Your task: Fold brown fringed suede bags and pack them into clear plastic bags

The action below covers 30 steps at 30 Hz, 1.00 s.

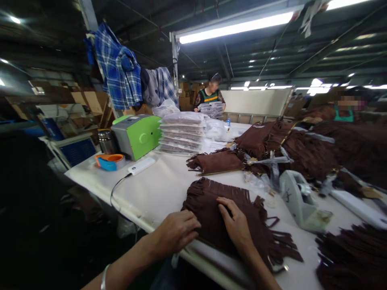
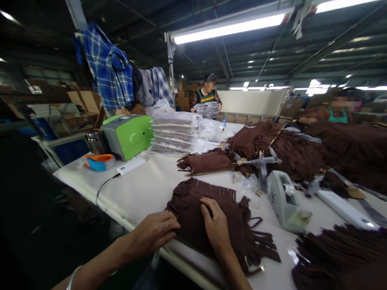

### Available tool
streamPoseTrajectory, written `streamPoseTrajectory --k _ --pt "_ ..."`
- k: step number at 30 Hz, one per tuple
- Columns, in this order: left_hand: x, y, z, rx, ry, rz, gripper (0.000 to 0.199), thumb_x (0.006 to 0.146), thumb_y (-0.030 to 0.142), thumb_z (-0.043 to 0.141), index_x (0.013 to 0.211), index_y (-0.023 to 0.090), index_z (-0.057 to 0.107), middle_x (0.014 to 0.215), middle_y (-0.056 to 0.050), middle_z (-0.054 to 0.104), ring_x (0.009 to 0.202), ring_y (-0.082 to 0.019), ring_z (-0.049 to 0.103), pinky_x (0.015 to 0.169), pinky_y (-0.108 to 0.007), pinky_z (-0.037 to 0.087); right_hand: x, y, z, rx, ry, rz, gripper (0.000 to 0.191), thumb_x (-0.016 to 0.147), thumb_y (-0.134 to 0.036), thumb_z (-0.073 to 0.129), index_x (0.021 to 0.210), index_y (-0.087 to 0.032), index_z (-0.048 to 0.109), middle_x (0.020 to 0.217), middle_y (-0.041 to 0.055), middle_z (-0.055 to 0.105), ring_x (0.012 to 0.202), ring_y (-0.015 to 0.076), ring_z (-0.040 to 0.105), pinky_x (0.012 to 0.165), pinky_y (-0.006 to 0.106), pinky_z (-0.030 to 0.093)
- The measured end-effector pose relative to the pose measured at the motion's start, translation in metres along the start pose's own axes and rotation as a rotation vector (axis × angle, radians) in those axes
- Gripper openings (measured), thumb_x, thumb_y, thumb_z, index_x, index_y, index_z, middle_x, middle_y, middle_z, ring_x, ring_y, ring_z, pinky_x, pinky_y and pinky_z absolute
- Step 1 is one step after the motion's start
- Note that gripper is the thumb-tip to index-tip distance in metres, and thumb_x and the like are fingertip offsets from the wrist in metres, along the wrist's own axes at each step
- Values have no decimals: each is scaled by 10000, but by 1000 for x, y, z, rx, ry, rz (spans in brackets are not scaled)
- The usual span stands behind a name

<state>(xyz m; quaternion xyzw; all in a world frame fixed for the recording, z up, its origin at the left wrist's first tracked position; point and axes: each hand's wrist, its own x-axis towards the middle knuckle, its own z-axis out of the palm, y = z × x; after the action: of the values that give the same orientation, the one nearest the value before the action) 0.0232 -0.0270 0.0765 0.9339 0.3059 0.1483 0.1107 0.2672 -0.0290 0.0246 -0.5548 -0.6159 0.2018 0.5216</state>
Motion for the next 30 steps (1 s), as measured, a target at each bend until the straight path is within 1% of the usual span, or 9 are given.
streamPoseTrajectory --k 4,8,13,16,18,21,23,27,30 --pt "-9 -38 8 -37 245 -230 494 1000 492 275 1326 190 490 1343 -123 553 1263 -238 491 1073 -396 392 0 0 0 -6 -10 18 287 900 -387 500 1031 -222 695 1127 75 674 1096 238 595 1025 424 423" --pt "0 -53 34 18 7 -289 808 917 679 291 1495 114 251 1544 -192 280 1426 -318 258 1148 -522 259 -1 -1 1 2 -3 11 269 910 -373 492 1017 -229 692 1127 67 669 1095 223 592 1022 402 423" --pt "17 -12 38 -72 -101 -235 924 868 716 384 1516 94 170 1573 -192 161 1459 -321 125 1173 -545 151 0 0 2 -1 -7 -2 253 915 -352 492 1025 -231 685 1122 65 667 1097 220 588 1021 394 417" --pt "23 -7 18 -335 -108 -162 790 923 628 387 1520 151 189 1580 -130 200 1452 -266 197 1186 -454 200 -1 1 1 -20 -16 2 252 920 -342 485 1038 -231 678 1138 66 660 1113 218 579 1023 388 411" --pt "23 -17 5 -485 16 -183 615 980 517 335 1499 193 265 1553 -87 310 1417 -221 304 1175 -401 253 -1 -1 -2 -51 -32 -1 254 925 -330 476 1043 -224 674 1150 70 656 1115 217 576 1019 382 410" --pt "17 -36 -4 -470 275 -301 422 980 372 373 1341 183 481 1365 -99 544 1262 -220 500 1076 -394 402 7 -14 -3 -158 -84 -30 238 920 -305 485 1035 -213 673 1115 72 670 1076 217 590 990 368 418" --pt "10 -38 0 -369 330 -285 279 932 274 459 1171 187 572 1188 -85 622 1129 -214 568 977 -372 472 18 -27 2 -264 -171 -42 231 922 -293 490 1044 -211 668 1081 65 681 1034 204 602 956 338 427" --pt "2 -21 21 -94 221 -134 218 857 117 530 1040 215 595 1043 -49 627 993 -205 573 885 -356 490 43 -52 26 -518 -401 -18 189 887 -305 551 987 -206 678 1000 67 693 964 218 612 863 325 440" --pt "8 -10 36 134 122 -94 194 847 103 553 1011 193 604 984 -60 637 900 -228 580 800 -377 510 54 -61 47 -559 -503 -37 223 797 -314 653 997 -221 682 996 60 693 936 229 608 791 312 433"
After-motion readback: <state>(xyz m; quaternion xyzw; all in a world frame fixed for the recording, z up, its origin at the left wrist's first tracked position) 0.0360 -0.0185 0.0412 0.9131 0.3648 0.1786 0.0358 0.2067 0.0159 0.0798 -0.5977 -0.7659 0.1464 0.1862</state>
